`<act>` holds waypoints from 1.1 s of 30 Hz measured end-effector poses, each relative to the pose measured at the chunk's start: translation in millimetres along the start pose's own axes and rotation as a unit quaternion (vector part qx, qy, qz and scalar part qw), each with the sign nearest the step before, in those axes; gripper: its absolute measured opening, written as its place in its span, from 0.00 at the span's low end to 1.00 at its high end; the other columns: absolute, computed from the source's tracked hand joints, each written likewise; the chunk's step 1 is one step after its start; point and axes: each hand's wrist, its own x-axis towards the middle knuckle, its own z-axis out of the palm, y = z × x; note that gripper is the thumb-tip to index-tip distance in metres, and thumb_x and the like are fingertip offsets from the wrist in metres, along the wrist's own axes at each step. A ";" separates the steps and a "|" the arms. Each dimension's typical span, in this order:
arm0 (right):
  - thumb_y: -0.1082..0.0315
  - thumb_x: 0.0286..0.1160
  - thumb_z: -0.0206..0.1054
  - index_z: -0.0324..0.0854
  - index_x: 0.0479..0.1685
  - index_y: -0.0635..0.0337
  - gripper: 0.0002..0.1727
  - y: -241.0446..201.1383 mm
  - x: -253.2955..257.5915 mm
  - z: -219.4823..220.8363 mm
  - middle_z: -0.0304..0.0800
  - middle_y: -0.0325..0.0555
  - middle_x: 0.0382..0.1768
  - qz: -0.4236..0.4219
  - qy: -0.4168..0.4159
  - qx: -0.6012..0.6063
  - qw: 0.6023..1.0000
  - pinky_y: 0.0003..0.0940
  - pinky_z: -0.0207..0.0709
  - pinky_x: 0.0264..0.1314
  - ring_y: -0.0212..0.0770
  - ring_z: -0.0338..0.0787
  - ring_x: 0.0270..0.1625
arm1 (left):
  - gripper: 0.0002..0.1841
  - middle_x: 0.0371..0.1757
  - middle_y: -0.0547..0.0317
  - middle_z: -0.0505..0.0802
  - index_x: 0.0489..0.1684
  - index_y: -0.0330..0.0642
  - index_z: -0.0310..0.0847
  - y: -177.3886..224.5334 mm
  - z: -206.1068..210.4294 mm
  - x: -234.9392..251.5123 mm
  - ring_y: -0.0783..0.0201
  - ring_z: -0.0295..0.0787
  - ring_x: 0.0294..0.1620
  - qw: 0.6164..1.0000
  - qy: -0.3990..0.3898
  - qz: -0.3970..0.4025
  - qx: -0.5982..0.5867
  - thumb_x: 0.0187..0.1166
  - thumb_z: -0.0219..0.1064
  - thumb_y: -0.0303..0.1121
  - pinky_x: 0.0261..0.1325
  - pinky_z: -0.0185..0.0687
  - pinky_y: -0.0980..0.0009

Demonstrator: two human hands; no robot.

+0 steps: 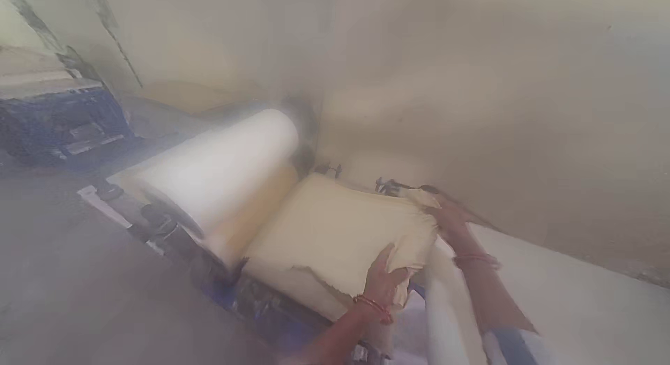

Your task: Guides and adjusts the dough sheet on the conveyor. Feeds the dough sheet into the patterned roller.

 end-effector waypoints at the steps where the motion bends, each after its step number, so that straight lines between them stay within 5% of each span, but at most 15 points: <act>1: 0.85 0.63 0.65 0.81 0.70 0.65 0.29 -0.6 -1.2 -7.0 0.90 0.52 0.61 -0.003 -0.002 0.002 1.000 0.33 0.86 0.56 0.35 0.91 0.55 | 0.38 0.84 0.35 0.73 0.91 0.36 0.56 -1.6 7.8 -0.4 0.49 0.73 0.82 1.000 0.002 0.000 0.003 0.78 0.67 0.27 0.83 0.69 0.52; 17: 0.87 0.63 0.64 0.79 0.73 0.66 0.31 20.2 -18.6 -97.8 0.88 0.53 0.64 0.002 0.007 -0.006 1.000 0.31 0.83 0.56 0.33 0.89 0.56 | 0.38 0.85 0.33 0.71 0.92 0.36 0.53 -29.7 98.6 -6.0 0.44 0.71 0.84 1.000 -0.005 -0.025 0.004 0.81 0.66 0.27 0.84 0.67 0.47; 20: 0.89 0.56 0.68 0.83 0.68 0.66 0.31 25.2 -21.5 -114.9 0.92 0.53 0.59 0.014 0.037 0.005 0.999 0.32 0.86 0.53 0.35 0.92 0.53 | 0.38 0.86 0.33 0.70 0.92 0.37 0.53 -33.0 115.7 -10.0 0.43 0.70 0.85 0.999 -0.013 -0.033 0.000 0.81 0.66 0.27 0.84 0.66 0.47; 24: 0.86 0.64 0.65 0.81 0.70 0.64 0.28 29.2 -31.4 -144.8 0.90 0.50 0.60 0.003 0.019 -0.021 1.000 0.29 0.85 0.53 0.31 0.90 0.52 | 0.38 0.86 0.33 0.70 0.92 0.36 0.53 -41.3 137.4 -11.8 0.42 0.68 0.86 0.999 -0.028 -0.039 0.005 0.80 0.67 0.26 0.85 0.64 0.45; 33: 0.87 0.64 0.65 0.80 0.71 0.65 0.29 47.9 -48.2 -190.1 0.89 0.51 0.61 0.020 0.020 -0.052 0.998 0.28 0.84 0.54 0.31 0.89 0.53 | 0.39 0.87 0.35 0.70 0.93 0.38 0.52 -69.7 177.9 -14.8 0.44 0.67 0.87 0.995 -0.045 -0.075 0.039 0.81 0.67 0.28 0.88 0.61 0.46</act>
